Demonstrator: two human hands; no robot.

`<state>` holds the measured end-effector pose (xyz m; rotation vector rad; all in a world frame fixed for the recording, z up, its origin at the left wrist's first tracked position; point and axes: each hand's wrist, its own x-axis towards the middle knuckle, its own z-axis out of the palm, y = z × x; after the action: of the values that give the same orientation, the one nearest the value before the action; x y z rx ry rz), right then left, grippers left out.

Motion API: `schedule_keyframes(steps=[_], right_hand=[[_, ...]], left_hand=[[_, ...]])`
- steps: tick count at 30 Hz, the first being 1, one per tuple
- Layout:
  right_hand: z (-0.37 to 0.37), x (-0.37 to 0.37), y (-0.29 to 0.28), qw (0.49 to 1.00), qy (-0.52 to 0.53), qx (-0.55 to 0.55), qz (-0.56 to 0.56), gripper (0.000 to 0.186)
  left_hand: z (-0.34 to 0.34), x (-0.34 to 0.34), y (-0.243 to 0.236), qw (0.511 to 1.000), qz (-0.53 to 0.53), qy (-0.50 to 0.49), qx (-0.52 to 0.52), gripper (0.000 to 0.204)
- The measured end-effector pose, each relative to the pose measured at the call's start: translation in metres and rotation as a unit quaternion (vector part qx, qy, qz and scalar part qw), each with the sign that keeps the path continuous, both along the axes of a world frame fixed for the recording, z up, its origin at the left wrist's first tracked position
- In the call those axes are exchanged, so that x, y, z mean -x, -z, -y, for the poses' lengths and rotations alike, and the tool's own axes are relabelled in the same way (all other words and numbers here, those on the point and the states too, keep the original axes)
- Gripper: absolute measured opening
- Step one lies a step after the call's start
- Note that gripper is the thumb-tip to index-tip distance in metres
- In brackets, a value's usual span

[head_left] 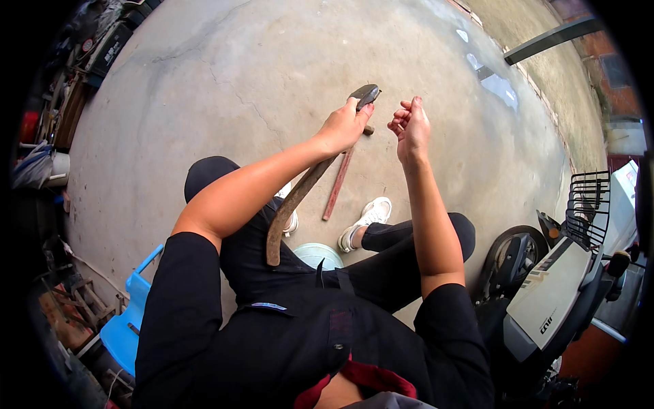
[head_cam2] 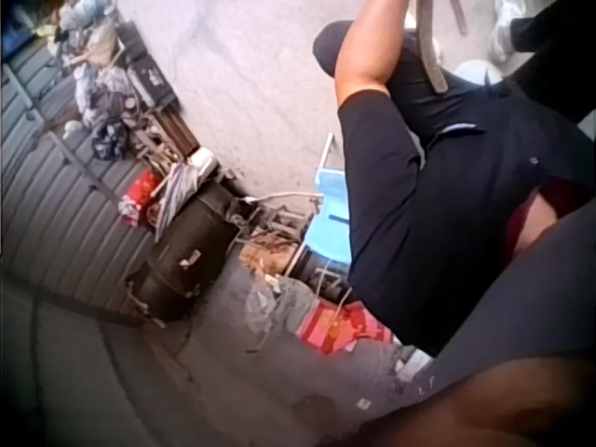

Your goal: The person holds a sickle and a hammer, then uses the hammer to strike the sickle's head, likely to tighten the metal head onto the wooden handle. The person repeatedly strikes the tool while holding it against a concrete surface.

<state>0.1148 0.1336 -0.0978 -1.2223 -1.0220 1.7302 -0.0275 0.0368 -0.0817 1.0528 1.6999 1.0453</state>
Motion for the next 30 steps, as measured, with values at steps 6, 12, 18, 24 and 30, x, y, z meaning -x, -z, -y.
schedule_keyframes(steps=[6, 12, 18, 24, 30], right_hand=[[0.045, -0.016, 0.192, 0.918, -0.209, 0.171, 0.292, 0.019], [0.146, -0.023, 0.321, 0.819, -0.230, 0.161, 0.500, 0.051], [0.157, 0.002, 0.305, 0.823, -0.137, 0.090, 0.543, 0.057], [0.145, -0.012, 0.313, 0.835, -0.175, 0.090, 0.515, 0.040], [0.107, 0.023, 0.244, 0.845, -0.123, 0.157, 0.496, 0.032]], left_hand=[[-0.003, 0.013, -0.050, 0.994, 0.105, -0.021, 0.016, 0.038], [0.009, 0.036, -0.102, 0.983, 0.165, -0.069, 0.034, 0.040], [-0.008, 0.052, -0.108, 0.974, 0.155, -0.140, 0.082, 0.038], [-0.059, 0.086, -0.073, 0.954, 0.226, -0.124, 0.155, 0.039], [-0.094, 0.088, -0.044, 0.960, 0.190, -0.107, 0.173, 0.027]])
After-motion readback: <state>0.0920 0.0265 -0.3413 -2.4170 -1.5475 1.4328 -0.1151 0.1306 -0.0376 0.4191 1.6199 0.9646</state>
